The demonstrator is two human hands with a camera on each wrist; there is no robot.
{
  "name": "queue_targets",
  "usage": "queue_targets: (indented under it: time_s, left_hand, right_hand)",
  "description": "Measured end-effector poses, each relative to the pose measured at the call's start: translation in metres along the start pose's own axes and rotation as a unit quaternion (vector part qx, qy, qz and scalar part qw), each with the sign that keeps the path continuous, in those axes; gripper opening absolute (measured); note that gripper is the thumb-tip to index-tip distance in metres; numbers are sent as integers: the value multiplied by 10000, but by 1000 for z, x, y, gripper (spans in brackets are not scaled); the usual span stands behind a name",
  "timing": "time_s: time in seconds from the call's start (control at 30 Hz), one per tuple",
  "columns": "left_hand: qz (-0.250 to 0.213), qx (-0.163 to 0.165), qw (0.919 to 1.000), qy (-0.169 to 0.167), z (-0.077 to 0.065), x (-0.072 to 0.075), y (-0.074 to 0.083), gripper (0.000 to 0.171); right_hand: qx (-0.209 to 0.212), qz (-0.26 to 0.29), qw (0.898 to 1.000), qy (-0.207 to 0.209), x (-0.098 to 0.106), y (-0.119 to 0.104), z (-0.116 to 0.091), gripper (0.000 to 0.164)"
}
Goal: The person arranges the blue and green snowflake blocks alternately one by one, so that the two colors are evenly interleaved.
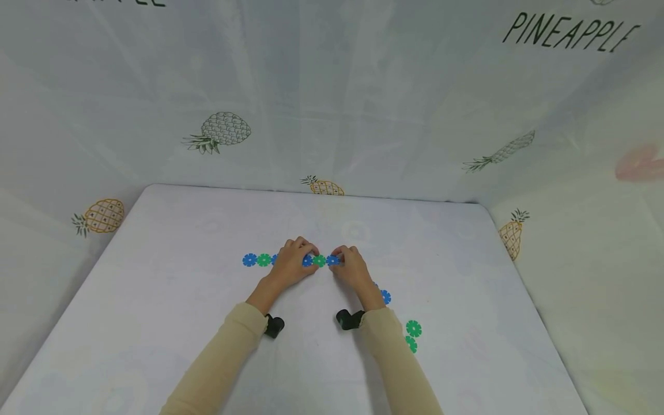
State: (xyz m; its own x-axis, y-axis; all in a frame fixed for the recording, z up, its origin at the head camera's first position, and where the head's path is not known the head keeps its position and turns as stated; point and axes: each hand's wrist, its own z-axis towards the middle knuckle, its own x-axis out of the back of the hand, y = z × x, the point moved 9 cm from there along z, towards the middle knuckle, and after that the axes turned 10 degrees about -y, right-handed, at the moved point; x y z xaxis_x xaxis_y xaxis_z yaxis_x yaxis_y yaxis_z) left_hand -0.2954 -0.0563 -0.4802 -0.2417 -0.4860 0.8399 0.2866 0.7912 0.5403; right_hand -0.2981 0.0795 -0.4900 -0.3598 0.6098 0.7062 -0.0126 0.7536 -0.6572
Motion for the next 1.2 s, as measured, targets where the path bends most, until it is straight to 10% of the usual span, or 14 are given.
queue_targets:
  time_s: [0.73, 1.2]
  left_hand:
    - [-59, -11, 10000, -10, -2, 2, 2, 25]
    - [-43, 77, 10000, -41, -1, 1, 1, 25]
  right_hand:
    - [76, 156, 9998, 47, 3, -2, -7, 37]
    - [702, 800, 9936, 368, 32, -6, -50, 40]
